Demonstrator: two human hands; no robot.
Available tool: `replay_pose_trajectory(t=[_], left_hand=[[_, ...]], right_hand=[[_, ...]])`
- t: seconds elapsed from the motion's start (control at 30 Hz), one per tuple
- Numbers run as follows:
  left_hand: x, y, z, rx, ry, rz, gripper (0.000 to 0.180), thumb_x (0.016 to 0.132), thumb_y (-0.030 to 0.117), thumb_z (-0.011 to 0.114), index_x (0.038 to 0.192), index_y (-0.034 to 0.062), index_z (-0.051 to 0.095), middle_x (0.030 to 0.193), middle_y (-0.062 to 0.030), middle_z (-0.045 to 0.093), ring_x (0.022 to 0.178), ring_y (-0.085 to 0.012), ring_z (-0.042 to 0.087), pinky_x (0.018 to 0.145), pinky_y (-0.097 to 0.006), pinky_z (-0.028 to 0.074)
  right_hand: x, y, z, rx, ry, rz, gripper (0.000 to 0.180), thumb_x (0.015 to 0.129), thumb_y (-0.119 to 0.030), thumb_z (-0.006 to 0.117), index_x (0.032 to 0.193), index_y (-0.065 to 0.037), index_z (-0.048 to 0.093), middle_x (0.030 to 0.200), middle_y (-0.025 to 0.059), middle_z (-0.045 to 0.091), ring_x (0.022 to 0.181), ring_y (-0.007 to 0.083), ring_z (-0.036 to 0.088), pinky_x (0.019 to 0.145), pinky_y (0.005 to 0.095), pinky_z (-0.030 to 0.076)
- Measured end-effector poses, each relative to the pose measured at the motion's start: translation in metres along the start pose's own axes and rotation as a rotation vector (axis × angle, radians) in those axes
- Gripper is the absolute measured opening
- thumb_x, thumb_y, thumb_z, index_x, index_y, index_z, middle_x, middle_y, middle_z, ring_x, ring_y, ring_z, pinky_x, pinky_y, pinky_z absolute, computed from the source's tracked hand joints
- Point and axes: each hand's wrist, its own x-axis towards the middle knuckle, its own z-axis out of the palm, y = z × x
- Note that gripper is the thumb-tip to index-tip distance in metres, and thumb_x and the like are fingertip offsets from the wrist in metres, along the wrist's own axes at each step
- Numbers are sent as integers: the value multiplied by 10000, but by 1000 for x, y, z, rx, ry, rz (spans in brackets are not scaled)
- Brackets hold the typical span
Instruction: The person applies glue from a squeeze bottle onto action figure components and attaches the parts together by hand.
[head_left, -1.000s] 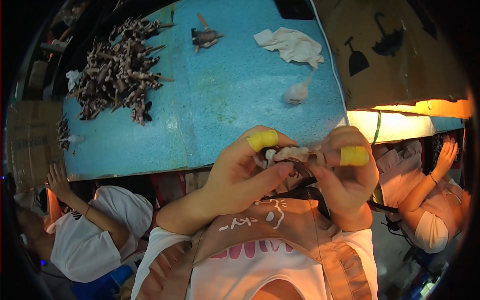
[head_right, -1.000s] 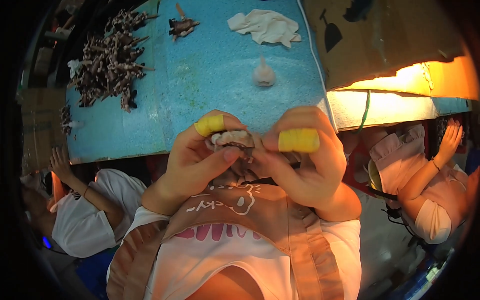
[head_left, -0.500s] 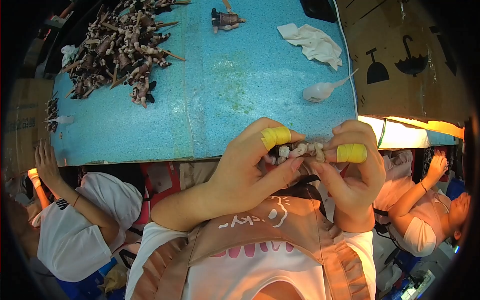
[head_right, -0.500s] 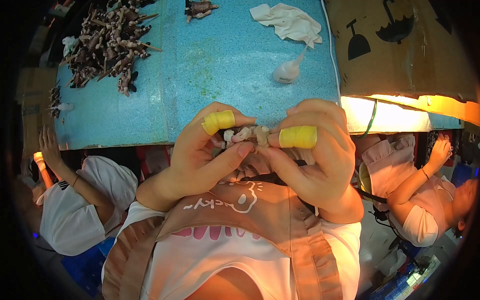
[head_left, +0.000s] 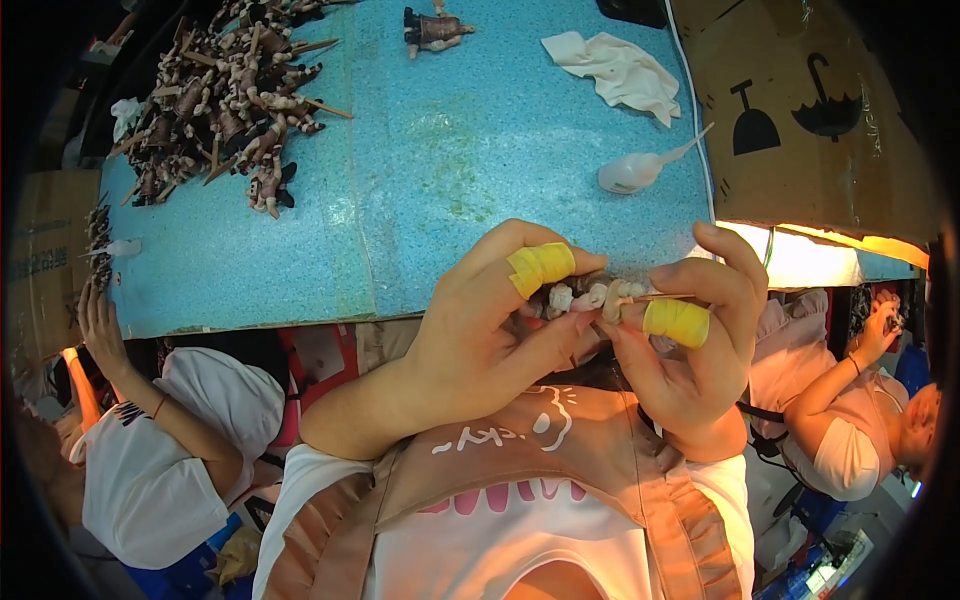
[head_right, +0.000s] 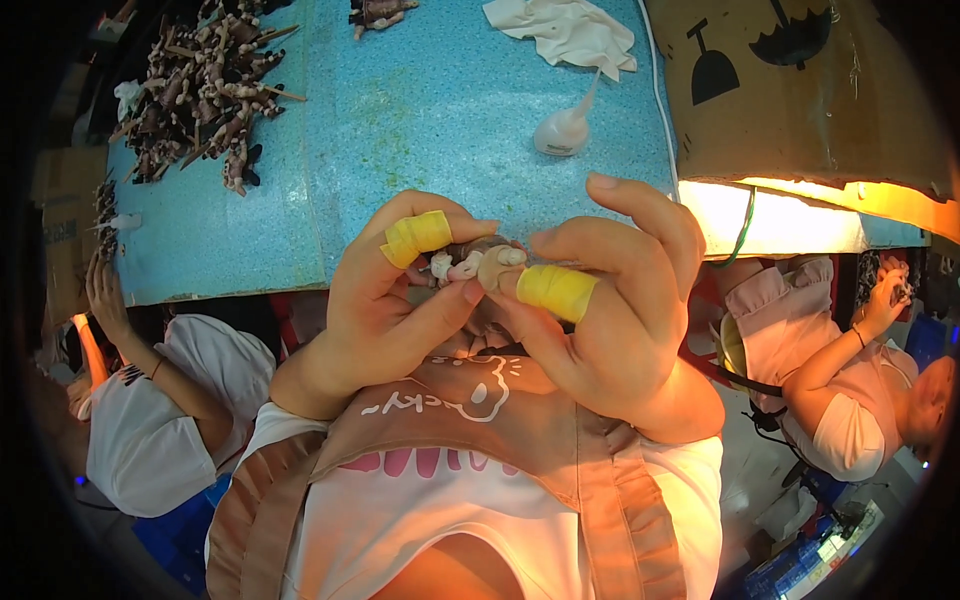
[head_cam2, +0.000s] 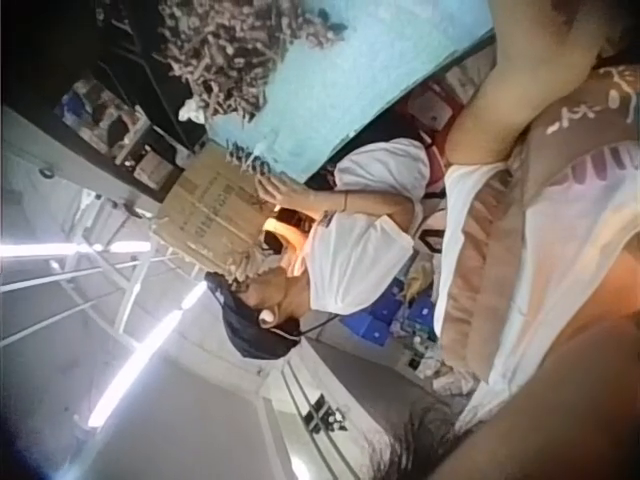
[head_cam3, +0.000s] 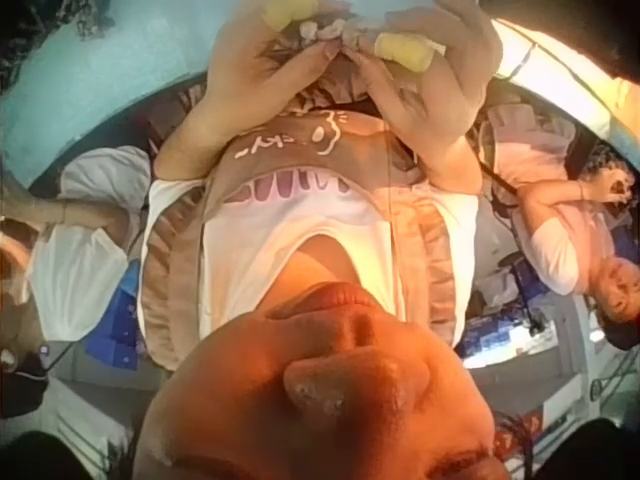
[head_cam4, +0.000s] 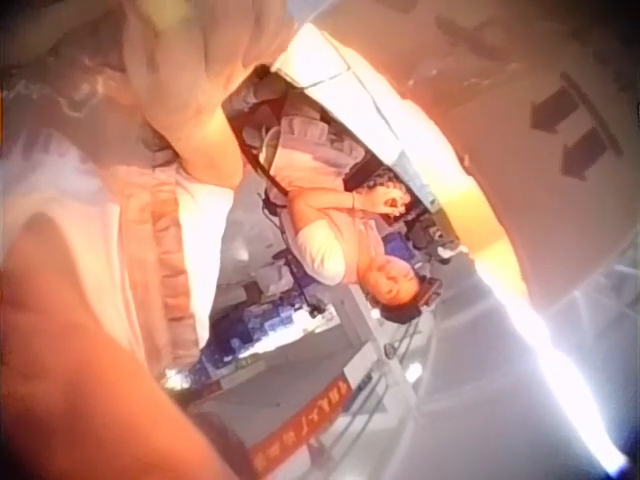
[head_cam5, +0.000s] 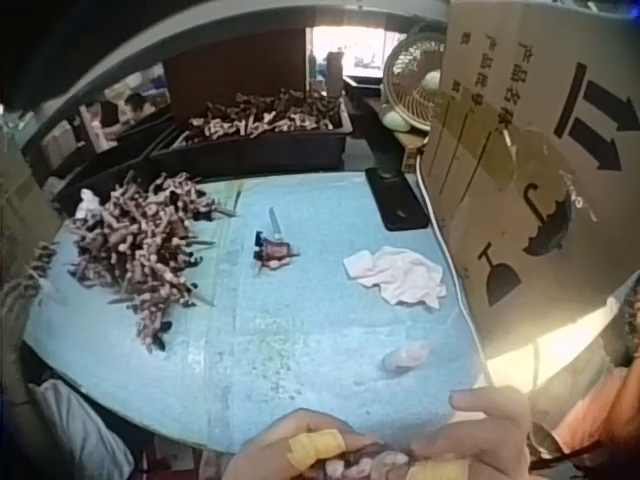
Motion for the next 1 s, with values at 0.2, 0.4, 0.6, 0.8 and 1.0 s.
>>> replay_pose_trajectory(t=[0.2, 0.4, 0.6, 0.8, 1.0], left_hand=[[3, 7, -7, -330, -145, -89, 333, 769, 74, 588, 1082, -10, 512, 1075, -128, 451, 965, -178, 490, 847, -292, 389], [2, 5, -3, -214, -97, -61, 313, 765, 92, 581, 1052, -13, 513, 1141, -150, 432, 1019, -202, 471, 878, -313, 377], [3, 7, -2, 46, -92, 92, 294, 746, 107, 598, 1014, 0, 541, 1123, -177, 474, 955, -216, 514, 808, -308, 427], [7, 3, 2, 166, -10, 254, 363, 620, -2, 629, 967, -26, 523, 1021, -157, 505, 779, -257, 577, 635, -321, 502], [4, -4, 6, 191, 37, 257, 371, 601, 11, 630, 957, -20, 530, 982, -147, 522, 752, -245, 573, 607, -301, 489]], right_hand=[[-5, 3, 10, -163, 147, -210, 238, 635, -94, 732, 820, -106, 583, 984, 65, 528, 1025, 328, 459, 786, 400, 422], [0, 2, 3, 324, 60, 97, 216, 606, -55, 675, 813, -57, 612, 936, 145, 555, 923, 339, 527, 816, 438, 442], [-1, 7, 8, 334, 17, 92, 244, 576, -7, 687, 804, -32, 605, 953, 146, 574, 927, 333, 547, 807, 394, 454], [3, 3, 6, 273, -32, 130, 242, 559, 13, 691, 778, -25, 595, 946, 132, 576, 945, 329, 551, 798, 385, 452], [-1, 1, 14, 350, 14, 262, 265, 573, 10, 695, 812, -21, 584, 957, 143, 575, 930, 331, 551, 798, 392, 456]])
